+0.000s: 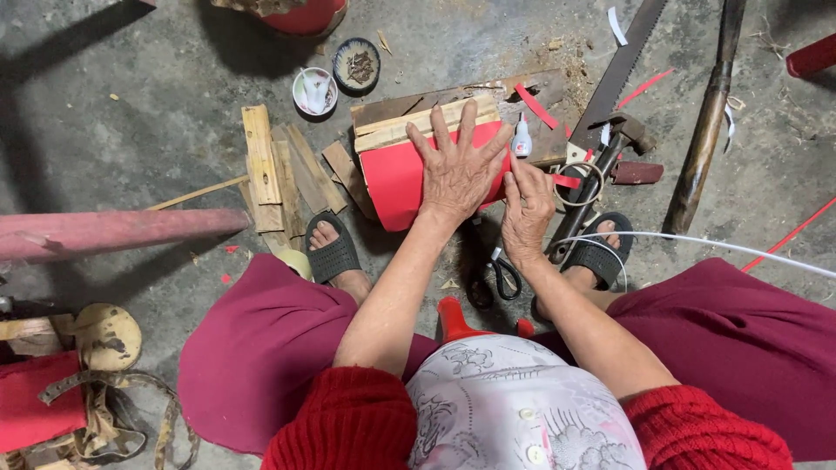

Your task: Applying glue and smoothing a red decorative sheet onto a wooden drum shell to finish the exterior.

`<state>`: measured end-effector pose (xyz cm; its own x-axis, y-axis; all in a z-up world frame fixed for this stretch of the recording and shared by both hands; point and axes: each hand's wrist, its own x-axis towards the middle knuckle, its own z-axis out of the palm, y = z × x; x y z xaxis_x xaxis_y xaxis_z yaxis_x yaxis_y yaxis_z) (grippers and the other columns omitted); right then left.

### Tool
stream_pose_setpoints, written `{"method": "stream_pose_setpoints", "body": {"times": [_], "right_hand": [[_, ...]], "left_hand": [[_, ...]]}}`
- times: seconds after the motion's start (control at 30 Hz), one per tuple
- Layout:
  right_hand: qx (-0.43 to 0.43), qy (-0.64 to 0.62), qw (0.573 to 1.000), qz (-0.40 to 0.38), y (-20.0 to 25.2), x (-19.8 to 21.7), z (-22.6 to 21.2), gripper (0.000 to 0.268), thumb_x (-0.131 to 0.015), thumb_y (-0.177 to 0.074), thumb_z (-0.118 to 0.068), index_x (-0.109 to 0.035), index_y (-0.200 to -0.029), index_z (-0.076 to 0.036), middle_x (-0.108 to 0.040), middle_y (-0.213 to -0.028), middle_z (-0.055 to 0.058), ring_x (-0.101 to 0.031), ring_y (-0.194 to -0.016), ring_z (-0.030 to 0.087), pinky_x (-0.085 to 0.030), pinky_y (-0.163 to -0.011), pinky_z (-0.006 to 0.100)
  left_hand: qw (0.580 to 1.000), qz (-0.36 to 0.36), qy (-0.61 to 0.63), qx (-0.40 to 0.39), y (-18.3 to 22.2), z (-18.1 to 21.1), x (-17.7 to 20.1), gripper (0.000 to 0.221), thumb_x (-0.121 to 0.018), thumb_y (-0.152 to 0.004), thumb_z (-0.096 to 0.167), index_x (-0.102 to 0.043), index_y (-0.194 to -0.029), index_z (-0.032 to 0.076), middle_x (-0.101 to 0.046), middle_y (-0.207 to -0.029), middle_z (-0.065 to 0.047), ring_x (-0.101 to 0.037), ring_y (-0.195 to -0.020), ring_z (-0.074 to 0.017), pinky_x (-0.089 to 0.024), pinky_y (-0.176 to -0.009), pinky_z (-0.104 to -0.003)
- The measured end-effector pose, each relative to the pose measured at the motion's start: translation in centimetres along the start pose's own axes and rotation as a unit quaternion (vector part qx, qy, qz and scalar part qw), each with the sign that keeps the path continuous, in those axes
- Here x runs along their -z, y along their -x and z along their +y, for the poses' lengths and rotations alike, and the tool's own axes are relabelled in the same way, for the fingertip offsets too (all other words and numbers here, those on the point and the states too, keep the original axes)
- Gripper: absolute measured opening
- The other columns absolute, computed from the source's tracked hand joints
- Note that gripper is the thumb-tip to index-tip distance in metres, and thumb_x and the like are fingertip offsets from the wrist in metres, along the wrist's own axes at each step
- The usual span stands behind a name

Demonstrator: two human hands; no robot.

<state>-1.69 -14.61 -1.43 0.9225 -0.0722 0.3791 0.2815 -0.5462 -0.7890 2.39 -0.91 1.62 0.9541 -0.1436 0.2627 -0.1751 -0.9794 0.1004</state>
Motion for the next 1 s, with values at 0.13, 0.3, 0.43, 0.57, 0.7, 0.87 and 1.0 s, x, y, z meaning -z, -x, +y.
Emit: {"method": "stream_pose_setpoints", "body": {"times": [0.13, 0.3, 0.43, 0.57, 0.7, 0.87, 1.0], "right_hand": [[-0.001, 0.009, 1.000, -0.007, 0.5, -0.1, -0.2, 0.032, -0.064, -0.106, -0.010, -0.069, -0.137, -0.013, -0.073, -0.117, 0.011, -0.065, -0.102, 0.030, -0.051, -0.093, 0.040], [0.005, 0.039, 0.999, -0.019, 1.7, 0.2, 0.1, 0.037, -0.058, -0.109, -0.011, -0.062, -0.145, -0.011, -0.071, -0.128, 0.012, -0.064, -0.108, 0.030, -0.050, -0.097, 0.042], [-0.022, 0.042, 0.998, -0.034, 3.2, 1.0, 0.1, 0.042, -0.050, -0.113, -0.019, -0.048, -0.154, -0.009, -0.055, -0.141, 0.015, -0.051, -0.118, 0.035, -0.040, -0.106, 0.048], [0.006, 0.064, 0.996, -0.062, 4.0, 1.1, -0.8, 0.048, -0.053, -0.110, -0.015, -0.044, -0.156, -0.006, -0.047, -0.137, 0.017, -0.044, -0.121, 0.036, -0.034, -0.110, 0.049], [0.007, 0.057, 0.997, -0.056, 3.8, 0.4, -0.8, 0.048, -0.056, -0.109, -0.015, -0.046, -0.156, -0.006, -0.050, -0.136, 0.015, -0.046, -0.120, 0.035, -0.035, -0.109, 0.047], [0.001, 0.038, 0.999, -0.038, 3.0, 0.5, -0.7, 0.046, -0.065, -0.105, -0.020, -0.055, -0.149, -0.009, -0.055, -0.128, 0.013, -0.053, -0.111, 0.032, -0.041, -0.103, 0.045], [-0.008, 0.019, 0.999, -0.034, 2.9, 0.9, -0.5, 0.045, -0.069, -0.103, -0.019, -0.059, -0.145, -0.009, -0.058, -0.125, 0.012, -0.056, -0.107, 0.030, -0.044, -0.099, 0.044]], "left_hand": [[1.000, -0.004, 0.000, 0.002, 0.1, 0.1, 0.0, 0.034, -0.043, -0.102, 0.050, -0.052, -0.134, 0.044, -0.048, -0.149, -0.017, -0.037, -0.135, -0.0625, -0.025, -0.096, -0.090], [1.000, -0.013, -0.001, 0.003, -0.2, 0.1, -0.2, 0.035, -0.040, -0.102, 0.052, -0.055, -0.132, 0.044, -0.049, -0.149, -0.017, -0.037, -0.135, -0.0621, -0.023, -0.097, -0.090], [1.000, -0.003, 0.010, 0.012, -0.3, 0.0, -0.5, 0.037, -0.043, -0.099, 0.059, -0.057, -0.129, 0.044, -0.049, -0.149, -0.014, -0.038, -0.134, -0.0604, -0.025, -0.098, -0.088], [1.000, 0.000, 0.007, 0.020, -0.2, 0.0, -0.9, 0.041, -0.043, -0.097, 0.062, -0.051, -0.135, 0.048, -0.049, -0.149, -0.013, -0.039, -0.134, -0.0598, -0.025, -0.098, -0.088], [1.000, 0.004, 0.003, 0.017, -0.1, -0.1, -0.8, 0.041, -0.043, -0.097, 0.063, -0.053, -0.133, 0.046, -0.049, -0.148, -0.013, -0.039, -0.134, -0.0590, -0.026, -0.098, -0.087], [1.000, 0.010, 0.008, 0.018, -0.4, 0.0, -0.2, 0.039, -0.045, -0.097, 0.061, -0.056, -0.131, 0.044, -0.049, -0.147, -0.013, -0.039, -0.134, -0.0591, -0.027, -0.098, -0.085], [1.000, 0.017, 0.019, 0.015, -0.4, 0.1, 0.2, 0.040, -0.045, -0.096, 0.062, -0.059, -0.127, 0.041, -0.051, -0.146, -0.013, -0.040, -0.133, -0.0588, -0.027, -0.098, -0.085]]}}
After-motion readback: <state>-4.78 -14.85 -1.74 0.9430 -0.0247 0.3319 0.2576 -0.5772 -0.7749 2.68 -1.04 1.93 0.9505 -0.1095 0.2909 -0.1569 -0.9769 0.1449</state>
